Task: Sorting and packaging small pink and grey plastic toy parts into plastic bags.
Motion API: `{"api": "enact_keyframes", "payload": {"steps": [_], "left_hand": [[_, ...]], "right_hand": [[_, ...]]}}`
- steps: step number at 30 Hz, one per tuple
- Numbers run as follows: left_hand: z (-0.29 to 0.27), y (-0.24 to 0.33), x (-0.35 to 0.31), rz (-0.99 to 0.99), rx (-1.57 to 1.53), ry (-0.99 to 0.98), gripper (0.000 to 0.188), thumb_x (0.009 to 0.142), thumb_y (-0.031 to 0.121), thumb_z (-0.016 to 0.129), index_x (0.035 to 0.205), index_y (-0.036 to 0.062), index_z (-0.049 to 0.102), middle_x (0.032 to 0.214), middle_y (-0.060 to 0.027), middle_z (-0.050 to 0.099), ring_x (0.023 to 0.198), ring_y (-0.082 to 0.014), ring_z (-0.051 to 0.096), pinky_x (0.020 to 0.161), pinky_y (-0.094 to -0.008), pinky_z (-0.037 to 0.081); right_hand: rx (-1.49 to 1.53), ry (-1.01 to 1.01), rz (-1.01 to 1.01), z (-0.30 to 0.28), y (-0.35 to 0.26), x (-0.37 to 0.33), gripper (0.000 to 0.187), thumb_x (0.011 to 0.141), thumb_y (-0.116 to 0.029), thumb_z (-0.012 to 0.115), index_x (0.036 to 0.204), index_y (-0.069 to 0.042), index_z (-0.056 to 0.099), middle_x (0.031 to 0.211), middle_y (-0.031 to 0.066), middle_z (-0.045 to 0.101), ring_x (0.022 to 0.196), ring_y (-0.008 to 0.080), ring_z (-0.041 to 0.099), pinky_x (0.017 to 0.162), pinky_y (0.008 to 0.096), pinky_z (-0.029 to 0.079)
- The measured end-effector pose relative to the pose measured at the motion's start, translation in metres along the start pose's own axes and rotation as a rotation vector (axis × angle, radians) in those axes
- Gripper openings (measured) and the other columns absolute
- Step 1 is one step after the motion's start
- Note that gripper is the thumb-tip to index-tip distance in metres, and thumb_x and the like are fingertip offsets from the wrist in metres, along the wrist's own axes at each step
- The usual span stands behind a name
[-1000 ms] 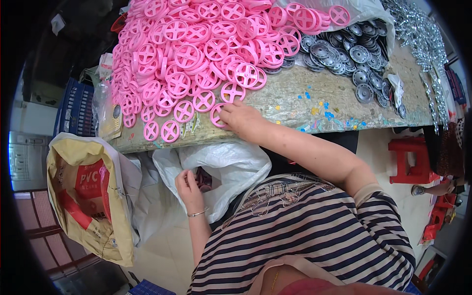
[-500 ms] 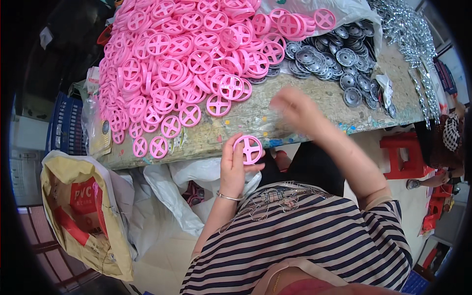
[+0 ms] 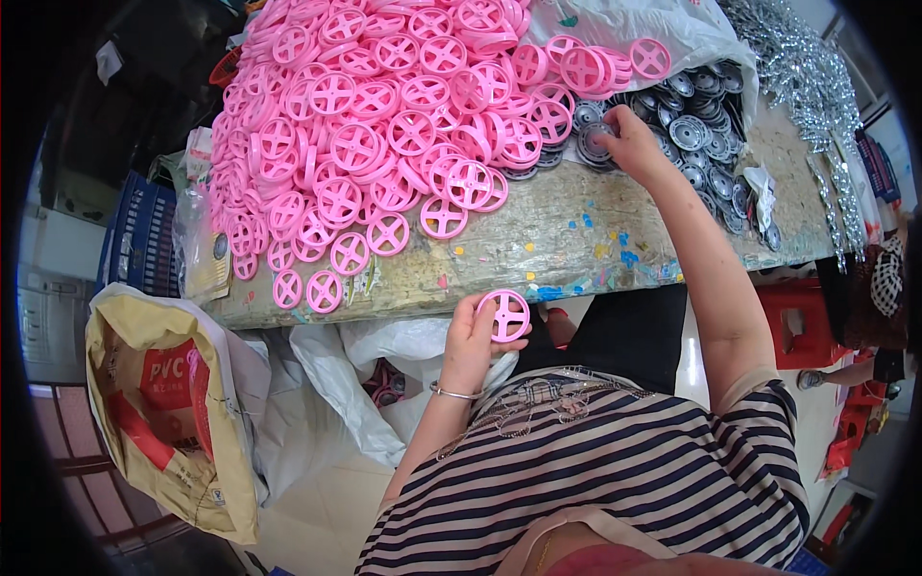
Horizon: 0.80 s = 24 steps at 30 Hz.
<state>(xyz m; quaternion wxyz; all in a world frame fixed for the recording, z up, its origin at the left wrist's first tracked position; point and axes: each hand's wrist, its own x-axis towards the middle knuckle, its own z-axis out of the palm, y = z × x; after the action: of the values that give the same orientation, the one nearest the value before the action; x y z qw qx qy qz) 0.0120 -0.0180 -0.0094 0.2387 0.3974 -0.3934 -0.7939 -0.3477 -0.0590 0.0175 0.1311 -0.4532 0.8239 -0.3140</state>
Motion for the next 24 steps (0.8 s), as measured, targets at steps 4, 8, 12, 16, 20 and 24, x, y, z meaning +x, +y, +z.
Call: {"api": "enact_keyframes", "payload": {"steps": [4, 8, 12, 16, 20, 24], "left_hand": [[-0.006, 0.0, 0.003, 0.084, -0.016, 0.089, 0.027, 0.098, 0.021, 0.045, 0.113, -0.001, 0.047, 0.102, -0.0176, 0.062, 0.082, -0.0287, 0.068, 0.064, -0.0352, 0.06], [0.001, 0.01, 0.01, 0.172, -0.112, 0.108, 0.028, 0.098, 0.019, 0.046, 0.116, -0.0019, 0.05, 0.106, -0.0129, 0.061, 0.089, -0.0223, 0.066, 0.07, -0.033, 0.06], [0.006, 0.011, 0.004, 0.223, -0.213, 0.003, 0.033, 0.098, 0.013, 0.046, 0.128, 0.0, 0.046, 0.118, -0.0119, 0.056, 0.102, -0.0211, 0.061, 0.083, -0.0352, 0.057], [0.009, 0.01, -0.005, 0.263, -0.185, -0.034, 0.034, 0.098, 0.01, 0.044, 0.13, -0.0006, 0.045, 0.121, -0.0124, 0.055, 0.106, -0.0228, 0.059, 0.087, -0.0397, 0.055], [0.01, 0.01, -0.008, 0.278, -0.107, -0.033, 0.034, 0.097, 0.008, 0.045, 0.13, -0.0016, 0.045, 0.121, -0.0125, 0.054, 0.106, -0.0215, 0.058, 0.087, -0.0381, 0.055], [0.004, 0.002, -0.005, 0.292, -0.04, -0.043, 0.034, 0.097, 0.008, 0.046, 0.129, -0.0019, 0.045, 0.119, -0.0122, 0.054, 0.105, -0.0205, 0.058, 0.086, -0.0367, 0.056]], "right_hand": [[0.494, -0.109, -0.15, 0.015, -0.04, -0.041, 0.035, 0.083, -0.011, 0.066, 0.115, -0.002, 0.056, 0.09, 0.0041, 0.061, 0.076, 0.0118, 0.053, 0.068, 0.0243, 0.044], [0.59, -0.378, -0.212, 0.034, -0.102, -0.13, 0.034, 0.085, -0.011, 0.064, 0.119, -0.008, 0.061, 0.092, 0.0043, 0.061, 0.078, 0.0135, 0.055, 0.072, 0.028, 0.046], [0.403, -0.357, -0.415, 0.062, -0.104, -0.165, 0.037, 0.082, -0.008, 0.065, 0.119, -0.007, 0.061, 0.086, 0.0084, 0.054, 0.082, 0.0231, 0.055, 0.076, 0.0321, 0.045], [0.425, -0.212, -0.496, 0.068, -0.097, -0.167, 0.041, 0.082, -0.008, 0.067, 0.121, -0.006, 0.059, 0.088, 0.0073, 0.055, 0.08, 0.0166, 0.055, 0.073, 0.0278, 0.046], [0.719, -0.566, 0.016, 0.059, -0.099, -0.167, 0.033, 0.078, -0.013, 0.072, 0.108, -0.005, 0.064, 0.092, 0.0108, 0.058, 0.078, 0.018, 0.058, 0.071, 0.0313, 0.048], [0.569, -0.573, 0.036, 0.06, -0.098, -0.173, 0.022, 0.079, -0.014, 0.071, 0.097, -0.003, 0.064, 0.085, 0.0079, 0.059, 0.075, 0.0165, 0.058, 0.068, 0.0309, 0.047]]}}
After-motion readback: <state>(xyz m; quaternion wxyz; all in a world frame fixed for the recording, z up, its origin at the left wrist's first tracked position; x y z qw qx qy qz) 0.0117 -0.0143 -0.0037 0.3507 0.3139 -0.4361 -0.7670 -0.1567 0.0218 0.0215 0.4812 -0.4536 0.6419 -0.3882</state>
